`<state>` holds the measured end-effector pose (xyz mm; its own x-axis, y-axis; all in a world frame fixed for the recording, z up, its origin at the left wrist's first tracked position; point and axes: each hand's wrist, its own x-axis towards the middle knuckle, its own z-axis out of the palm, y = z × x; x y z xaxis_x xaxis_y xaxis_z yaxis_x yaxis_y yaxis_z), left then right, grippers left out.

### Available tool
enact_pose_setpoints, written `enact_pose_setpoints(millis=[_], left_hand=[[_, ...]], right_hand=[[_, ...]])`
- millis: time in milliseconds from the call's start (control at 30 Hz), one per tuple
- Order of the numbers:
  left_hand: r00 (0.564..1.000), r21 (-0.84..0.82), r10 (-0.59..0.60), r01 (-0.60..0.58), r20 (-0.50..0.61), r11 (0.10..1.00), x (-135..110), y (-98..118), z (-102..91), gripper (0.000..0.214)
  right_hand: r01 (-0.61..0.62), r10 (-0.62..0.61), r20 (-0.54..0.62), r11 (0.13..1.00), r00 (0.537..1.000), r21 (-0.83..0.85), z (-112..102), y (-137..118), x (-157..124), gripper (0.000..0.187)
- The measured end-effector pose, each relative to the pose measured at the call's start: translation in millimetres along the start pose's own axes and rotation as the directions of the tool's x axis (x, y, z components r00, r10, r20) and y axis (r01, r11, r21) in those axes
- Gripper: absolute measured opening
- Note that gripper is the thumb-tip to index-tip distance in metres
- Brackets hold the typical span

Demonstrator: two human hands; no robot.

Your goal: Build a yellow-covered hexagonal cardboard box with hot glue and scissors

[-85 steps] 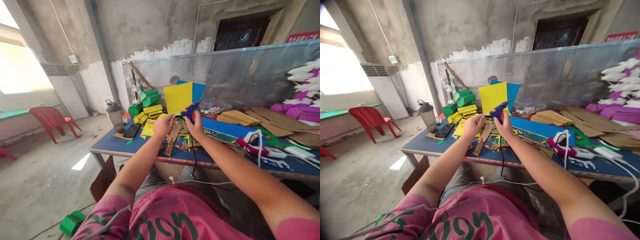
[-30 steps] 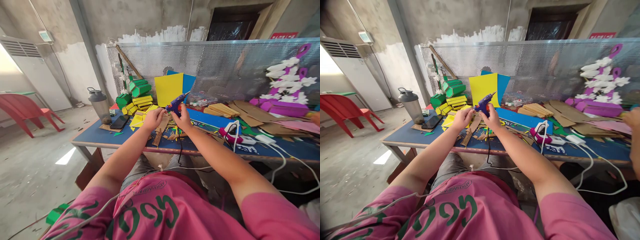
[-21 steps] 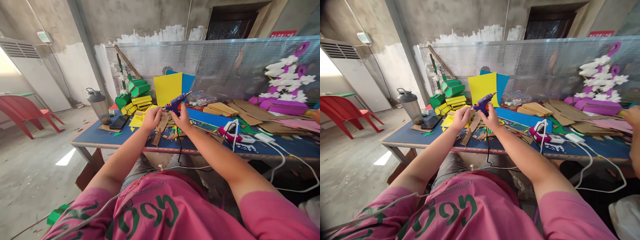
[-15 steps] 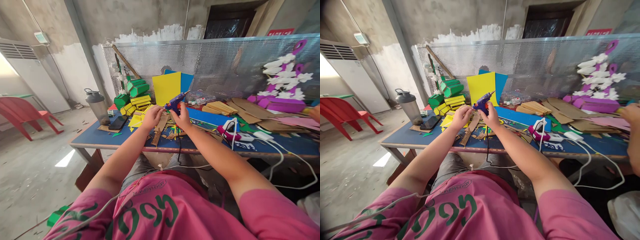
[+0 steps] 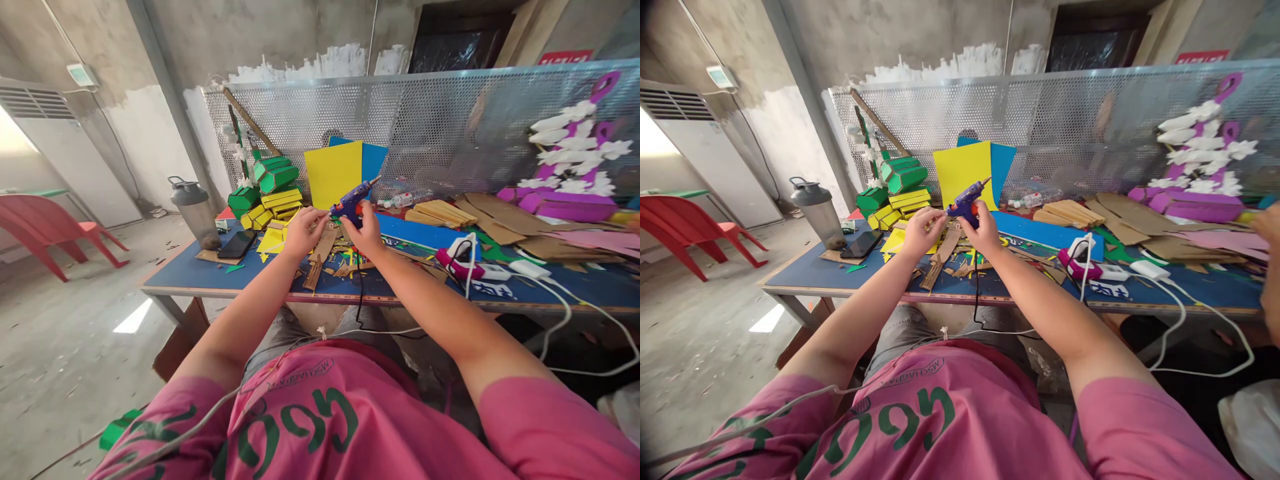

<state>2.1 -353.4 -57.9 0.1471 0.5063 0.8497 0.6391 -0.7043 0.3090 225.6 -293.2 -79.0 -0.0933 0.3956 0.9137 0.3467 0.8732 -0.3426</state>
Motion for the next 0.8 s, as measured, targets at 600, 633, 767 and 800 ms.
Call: enact_pose_setpoints(millis=[600,633,767,800], left_hand=[[0.998,0.016,-0.051,0.051,0.02,0.999,-1.0,0.4,-0.3,0.036],[0.998,0.016,-0.062,0.062,0.024,0.998,-1.0,-0.3,0.2,0.037],[0.995,0.006,-0.094,0.094,0.043,0.996,-1.3,-3.0,3.0,0.038],[0.994,0.001,-0.102,0.102,0.048,0.995,-1.4,-3.4,3.2,0.037]], right_hand=[[-0.03,0.031,-0.05,1.0,0.998,0.003,-6.3,9.9,3.6,0.048],[-0.029,0.029,-0.048,1.0,0.998,0.002,-6.3,10.8,4.1,0.048],[-0.028,0.028,-0.043,1.0,0.999,0.001,-5.1,14.6,5.0,0.048],[-0.032,0.032,-0.035,0.999,0.999,0.005,-4.2,15.6,4.9,0.048]])
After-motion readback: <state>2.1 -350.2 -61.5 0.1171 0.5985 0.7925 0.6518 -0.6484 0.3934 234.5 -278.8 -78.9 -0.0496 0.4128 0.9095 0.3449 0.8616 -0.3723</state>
